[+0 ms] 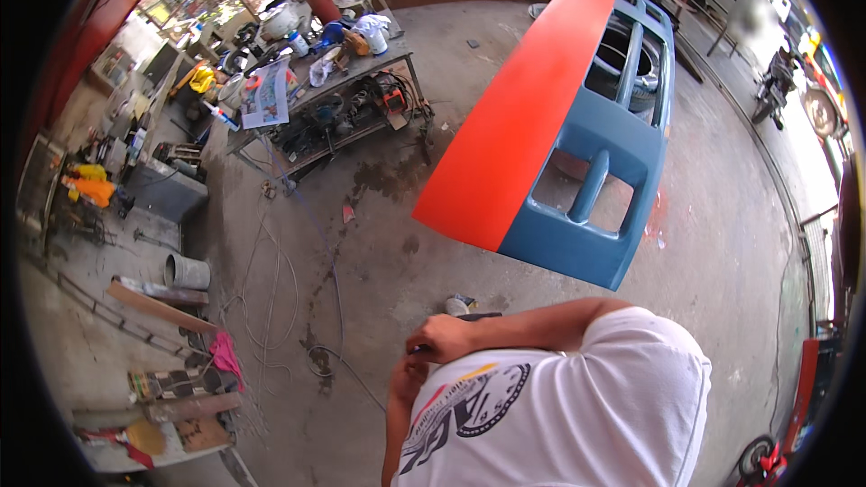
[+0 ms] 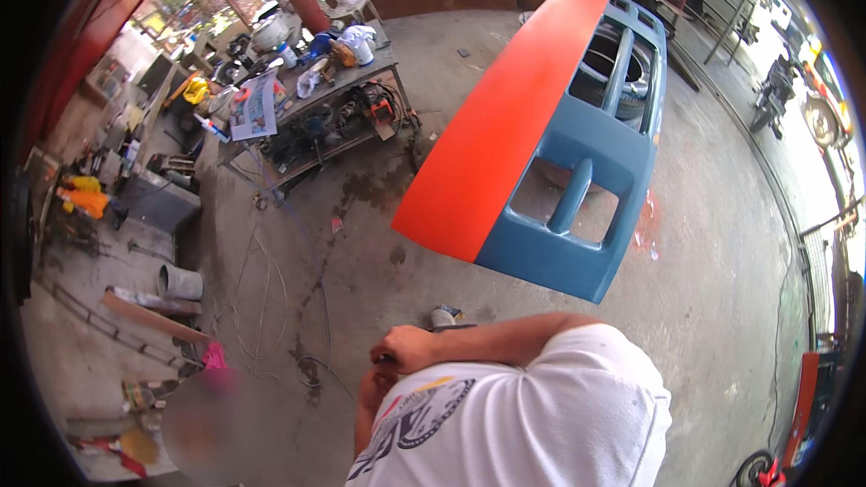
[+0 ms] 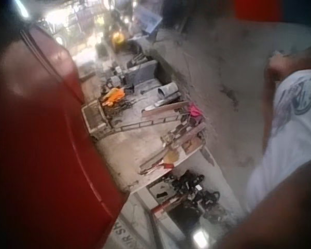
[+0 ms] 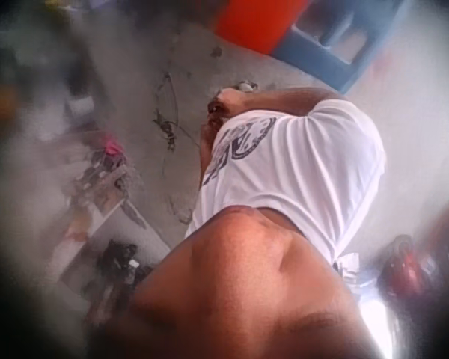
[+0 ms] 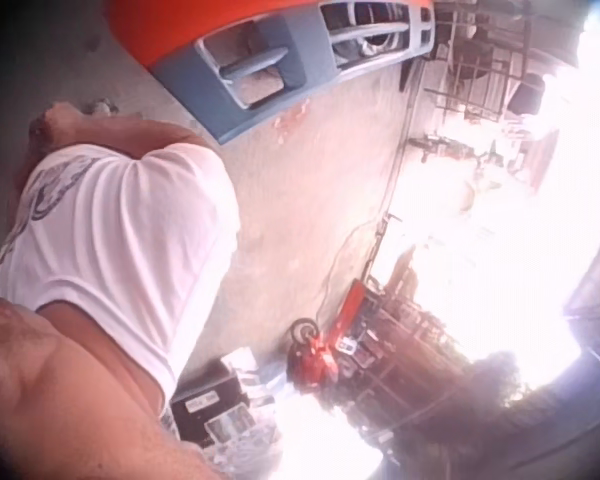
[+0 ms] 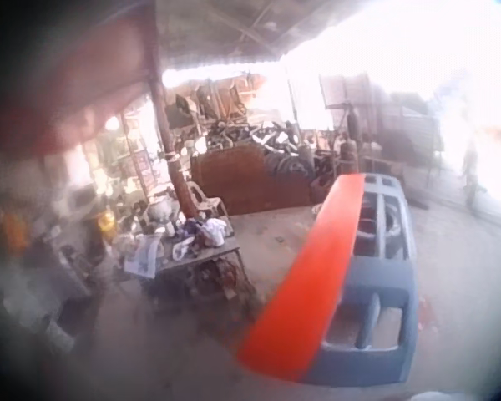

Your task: The person applies blue masking tape to a red and blue car bumper, smoothing it along the edge. They then use a heat gun to warm the taped area of the bumper.

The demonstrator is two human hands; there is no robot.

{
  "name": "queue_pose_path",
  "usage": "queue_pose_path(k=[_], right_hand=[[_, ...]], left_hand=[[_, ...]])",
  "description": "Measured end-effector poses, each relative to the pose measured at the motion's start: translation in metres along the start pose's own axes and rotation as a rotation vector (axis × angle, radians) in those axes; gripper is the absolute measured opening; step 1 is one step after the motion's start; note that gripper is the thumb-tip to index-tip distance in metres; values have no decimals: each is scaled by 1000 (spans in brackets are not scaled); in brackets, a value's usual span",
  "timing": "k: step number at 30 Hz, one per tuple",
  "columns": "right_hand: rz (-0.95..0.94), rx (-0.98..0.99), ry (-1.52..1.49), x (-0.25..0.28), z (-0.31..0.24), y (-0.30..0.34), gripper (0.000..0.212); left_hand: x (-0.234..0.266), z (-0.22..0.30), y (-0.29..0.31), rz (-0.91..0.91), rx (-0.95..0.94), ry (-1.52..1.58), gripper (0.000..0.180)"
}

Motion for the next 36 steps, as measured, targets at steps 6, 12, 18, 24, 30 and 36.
queue_pose_path(k=[6,12,18,24,30,36], right_hand=[[57,106,52,106,30,-162,18],[202,-43,53,187,108,-255,20],[428,-330,-14,287,217,-326,16],[787,-500,5,382,248,-351,17],[1095,-724,-139,448,297,-307,24],[1294,-799,-120,563,365,-234,25]], left_hand=[[-25,216,-37,357,-301,-252,21],[-21,366,-142,266,-264,-740,24],[26,482,-280,170,308,-745,24],[-42,582,-397,106,605,-857,22],[-85,583,-554,-110,822,-1032,26],[-144,559,-712,-225,973,-592,19]])
Point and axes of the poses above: each hand's wrist, its own y-axis away from the middle knuckle, its own x-axis out of the back of the hand, z = x × y, the point moved 8 cm from there along -y, towards the middle knuckle, and after that the axes turned 10 degrees about -z, right-handed, at the moved point
